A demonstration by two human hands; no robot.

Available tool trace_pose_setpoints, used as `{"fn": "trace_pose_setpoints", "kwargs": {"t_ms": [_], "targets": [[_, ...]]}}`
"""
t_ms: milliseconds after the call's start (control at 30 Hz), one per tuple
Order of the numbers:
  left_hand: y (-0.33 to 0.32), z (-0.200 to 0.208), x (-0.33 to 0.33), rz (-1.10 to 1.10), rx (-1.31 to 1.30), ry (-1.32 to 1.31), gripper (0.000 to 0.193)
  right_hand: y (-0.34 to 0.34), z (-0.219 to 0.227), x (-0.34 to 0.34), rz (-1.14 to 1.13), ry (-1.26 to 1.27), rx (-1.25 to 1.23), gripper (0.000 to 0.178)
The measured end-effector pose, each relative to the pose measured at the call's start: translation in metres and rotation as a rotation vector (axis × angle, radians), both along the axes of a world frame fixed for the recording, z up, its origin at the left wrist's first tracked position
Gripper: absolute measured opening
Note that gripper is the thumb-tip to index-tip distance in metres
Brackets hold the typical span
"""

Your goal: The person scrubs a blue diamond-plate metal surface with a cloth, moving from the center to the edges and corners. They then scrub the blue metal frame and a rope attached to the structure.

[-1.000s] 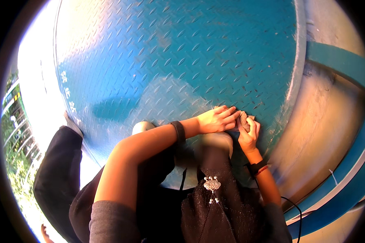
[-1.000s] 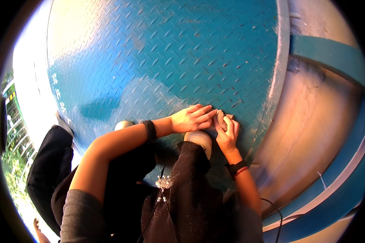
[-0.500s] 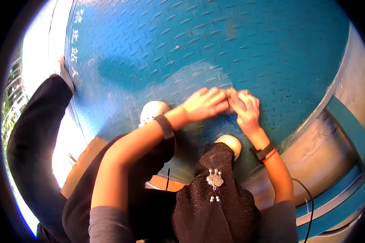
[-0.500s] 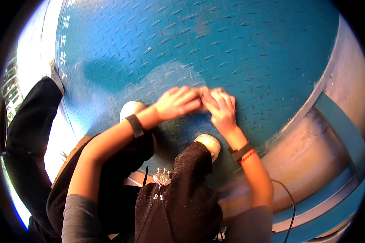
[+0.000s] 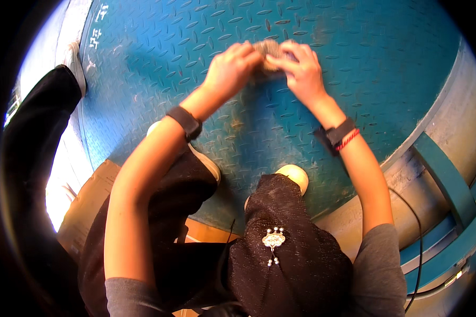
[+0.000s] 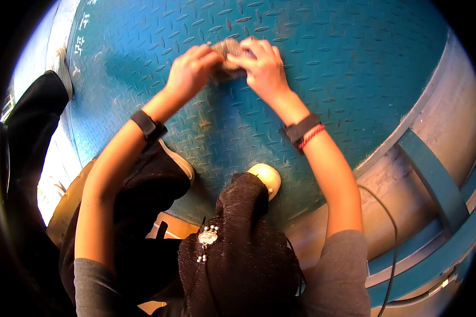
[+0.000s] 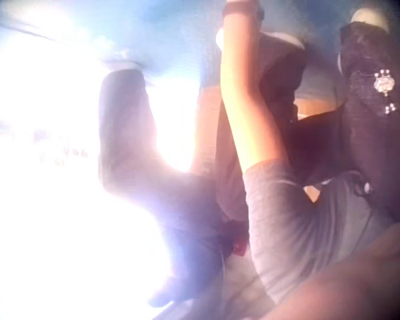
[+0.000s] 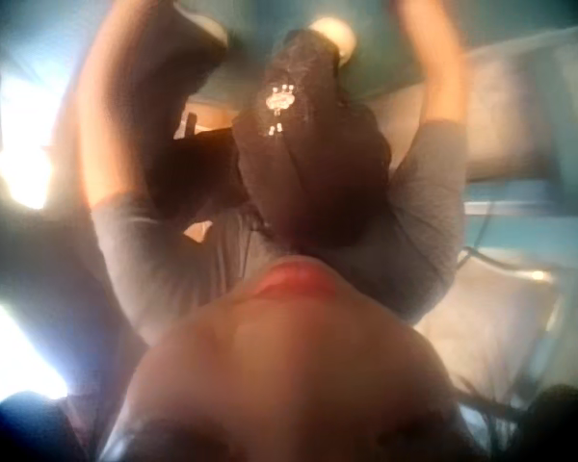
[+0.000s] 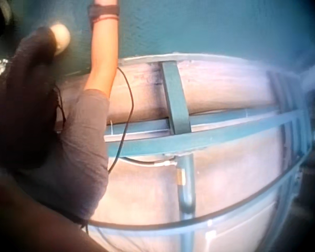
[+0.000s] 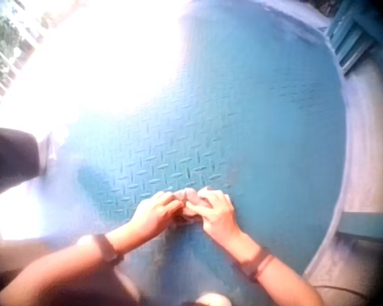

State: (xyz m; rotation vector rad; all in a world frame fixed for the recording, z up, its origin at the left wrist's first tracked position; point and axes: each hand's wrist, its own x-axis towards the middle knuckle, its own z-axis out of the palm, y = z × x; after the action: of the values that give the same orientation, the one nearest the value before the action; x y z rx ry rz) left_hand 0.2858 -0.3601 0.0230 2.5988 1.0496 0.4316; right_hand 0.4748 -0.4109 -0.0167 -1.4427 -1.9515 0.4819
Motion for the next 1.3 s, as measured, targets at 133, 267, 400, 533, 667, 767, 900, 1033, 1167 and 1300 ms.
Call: {"fn": "trace_pose_setpoints", "kwargs": {"t_ms": [133,267,400,533,667,767,900,1033,1167,1300], "targets": [[-0.074,0.000,0.004,-0.149,-0.236,-0.025,0.017,-0.084,0.010,0.013,0.025,-0.002,-0.088,0.042],[-0.151,-0.004,0.014,-0.350,-0.370,-0.050,0.024,-0.176,0.025,0.027,0.030,-0.006,-0.227,0.034],[-0.190,-0.009,0.032,-0.446,-0.378,-0.111,0.028,-0.224,0.039,0.034,-0.063,-0.050,-0.305,0.030],[-0.189,-0.011,0.032,-0.423,-0.344,-0.133,0.018,-0.229,0.038,0.028,-0.116,-0.094,-0.270,0.032],[-0.185,-0.006,0.021,-0.379,-0.320,-0.122,0.020,-0.226,0.034,0.020,-0.119,-0.073,-0.226,0.035],[-0.176,-0.005,0.007,-0.143,-0.286,-0.205,0.020,-0.198,0.030,0.003,-0.082,-0.032,-0.218,0.037],[-0.146,-0.004,-0.027,0.185,-0.237,-0.234,0.019,-0.123,0.019,-0.021,0.173,-0.019,-0.206,0.047],[-0.096,-0.006,-0.062,0.531,-0.083,-0.190,0.024,-0.022,0.006,-0.070,0.364,0.025,-0.048,0.041],[-0.047,-0.015,-0.083,0.902,-0.016,-0.180,0.027,0.061,-0.001,-0.124,0.390,0.009,0.001,0.027],[-0.045,-0.011,-0.082,0.950,-0.026,-0.165,0.028,0.068,-0.004,-0.131,0.383,0.088,-0.020,0.025]]}}
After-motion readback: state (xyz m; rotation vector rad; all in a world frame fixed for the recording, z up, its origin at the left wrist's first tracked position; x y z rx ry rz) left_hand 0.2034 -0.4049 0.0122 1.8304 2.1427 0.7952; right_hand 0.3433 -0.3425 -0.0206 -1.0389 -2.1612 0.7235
